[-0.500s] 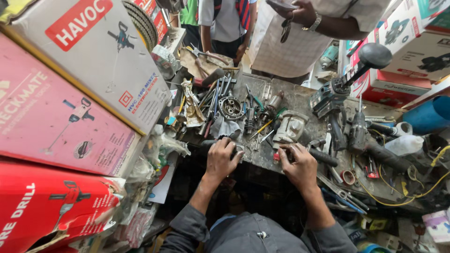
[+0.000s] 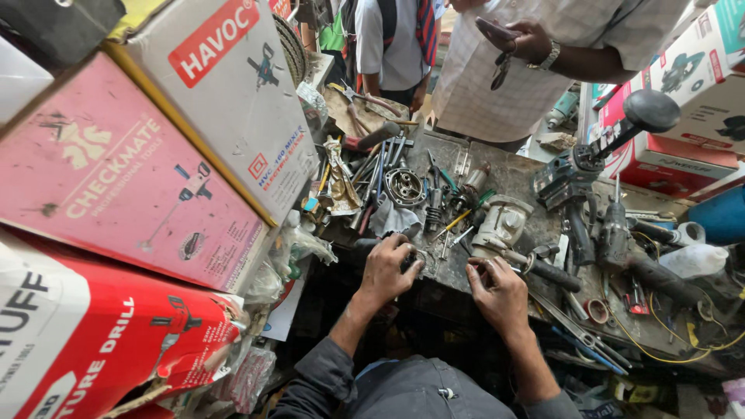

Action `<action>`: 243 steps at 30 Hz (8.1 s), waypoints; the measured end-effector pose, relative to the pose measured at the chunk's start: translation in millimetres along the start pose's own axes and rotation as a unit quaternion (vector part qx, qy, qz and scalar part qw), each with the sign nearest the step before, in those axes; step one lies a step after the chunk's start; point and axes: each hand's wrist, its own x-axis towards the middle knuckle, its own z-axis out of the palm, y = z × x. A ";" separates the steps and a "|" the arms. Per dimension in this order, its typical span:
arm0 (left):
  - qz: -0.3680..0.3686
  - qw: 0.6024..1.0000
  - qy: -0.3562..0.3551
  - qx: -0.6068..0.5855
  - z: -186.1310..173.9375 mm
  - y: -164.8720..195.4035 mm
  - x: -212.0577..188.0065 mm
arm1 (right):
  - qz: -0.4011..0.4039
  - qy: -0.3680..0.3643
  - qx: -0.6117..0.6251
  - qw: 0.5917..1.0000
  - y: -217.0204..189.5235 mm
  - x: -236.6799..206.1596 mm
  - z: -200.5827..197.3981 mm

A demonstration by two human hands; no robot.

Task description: The person works at a cluttered repair bench disassembling and reassembling a small power tool. They pick up the tool housing, remove and handle internal gears and bearings by hand, use a wrench and a screwdriver on fasteners, and turn the parts over while fitting components back together.

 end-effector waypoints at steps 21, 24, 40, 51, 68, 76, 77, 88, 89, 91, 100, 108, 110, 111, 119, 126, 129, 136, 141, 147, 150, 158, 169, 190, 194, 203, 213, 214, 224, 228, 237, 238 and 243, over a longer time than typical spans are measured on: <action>0.029 1.000 -0.002 0.008 19.0 -5.4 5.8 | -0.026 0.055 0.013 0.998 27.9 -3.8 -5.1; 0.005 1.000 -0.005 0.027 22.9 -2.1 4.3 | 0.014 0.037 0.020 0.999 36.7 -4.7 -18.1; -0.028 0.994 0.062 0.082 21.7 2.0 -8.4 | -0.090 -0.055 0.054 0.993 5.6 8.2 -14.6; -0.041 0.998 0.042 0.021 11.2 11.0 -8.7 | -0.061 -0.064 0.062 0.994 6.5 -3.3 -2.9; -0.046 0.998 0.009 -0.031 -3.4 0.2 -8.7 | 0.005 -0.056 0.035 0.998 12.0 2.2 16.9; -0.056 0.997 -0.008 -0.044 -0.7 -7.0 -12.6 | 0.019 -0.064 0.021 0.998 14.4 4.8 17.6; -0.061 0.997 -0.007 -0.041 0.0 -8.1 -12.5 | 0.018 -0.064 0.024 0.997 13.7 4.7 17.8; -0.061 0.998 -0.011 -0.017 0.3 -7.2 -7.6 | -0.010 -0.101 -0.019 0.995 7.3 23.8 9.7; -0.042 0.999 -0.007 -0.020 0.1 -6.6 -7.4 | -0.002 -0.164 0.053 0.985 9.5 28.9 5.3; -0.027 0.999 -0.015 -0.030 0.5 -5.8 -7.9 | 0.017 -0.287 0.193 0.938 18.3 33.9 -9.3; -0.053 0.998 0.005 -0.028 8.8 -11.4 -4.9 | 0.157 -0.105 0.662 0.725 66.5 35.9 1.4; -0.049 0.999 0.016 -0.017 13.9 -20.9 -7.7 | 0.182 -0.105 0.622 0.754 81.1 14.3 32.7; -0.039 0.999 0.033 -0.010 16.6 -22.1 -8.4 | 0.191 -0.105 0.611 0.761 80.2 12.5 35.8; -0.034 0.998 0.044 -0.007 19.4 -21.8 -7.9 | 0.201 -0.106 0.603 0.765 80.0 11.9 36.2; -0.028 0.991 0.106 0.080 30.8 -11.5 -12.2 | 0.217 -0.125 0.567 0.785 72.5 4.3 47.6; -0.038 0.991 0.120 0.052 29.9 -10.3 -12.5 | 0.210 -0.135 0.551 0.796 76.8 -0.5 53.0; -0.017 0.993 0.105 0.059 24.3 -6.2 -8.6 | 0.218 -0.132 0.545 0.799 78.2 -0.2 54.6; 0.047 0.991 0.095 0.086 25.6 16.2 -5.5 | 0.226 -0.117 0.526 0.811 88.4 -6.6 52.6; 0.050 0.998 0.021 -0.017 72.6 37.0 -15.5 | 0.228 -0.100 0.509 0.824 114.9 -9.7 41.1; -0.044 0.994 -0.061 -0.077 147.8 18.8 -33.5 | 0.262 -0.053 0.510 0.818 162.1 -28.0 14.5; -0.065 0.996 -0.054 -0.034 174.8 -3.3 -36.5 | 0.261 -0.038 0.503 0.823 182.9 -40.6 10.6; -0.112 0.992 -0.039 0.046 210.3 -32.0 -34.6 | 0.300 -0.029 0.486 0.820 213.5 -72.1 6.6; -0.098 0.990 -0.051 0.086 217.3 -30.5 -30.6 | 0.295 -0.043 0.467 0.832 206.9 -69.8 2.0; -0.034 0.995 0.064 -0.073 60.1 24.1 -59.5 | 0.084 -0.158 0.301 0.937 99.8 2.6 38.7; -0.073 0.989 0.128 0.002 38.7 9.2 -52.9 | -0.007 -0.239 0.161 0.957 52.1 23.9 49.0; -0.096 0.991 0.062 0.070 47.8 -16.4 -38.1 | -0.155 -0.239 0.078 0.955 5.3 44.2 60.8; -0.084 0.992 0.080 0.040 58.8 -28.3 -38.8 | -0.147 -0.243 0.097 0.954 3.2 44.3 62.1; -0.080 0.993 0.083 0.039 58.9 -28.8 -38.7 | -0.144 -0.244 0.104 0.953 3.9 44.4 62.9; -0.054 0.992 0.104 0.037 55.9 -22.0 -30.8 | -0.091 -0.212 0.176 0.957 12.9 41.5 72.5; -0.052 0.989 0.134 0.040 57.6 -17.7 -30.1 | -0.098 -0.190 0.168 0.962 15.1 40.4 75.0; -0.060 0.991 0.115 0.022 49.7 -12.6 -23.7 | -0.082 -0.205 0.131 0.966 9.8 49.1 71.9; -0.056 0.992 0.108 0.028 47.7 -12.9 -23.6 | -0.086 -0.204 0.126 0.967 8.1 50.1 70.7; -0.056 0.996 0.063 0.036 43.4 -19.2 -24.4 | -0.148 -0.238 0.077 0.957 2.4 60.8 60.3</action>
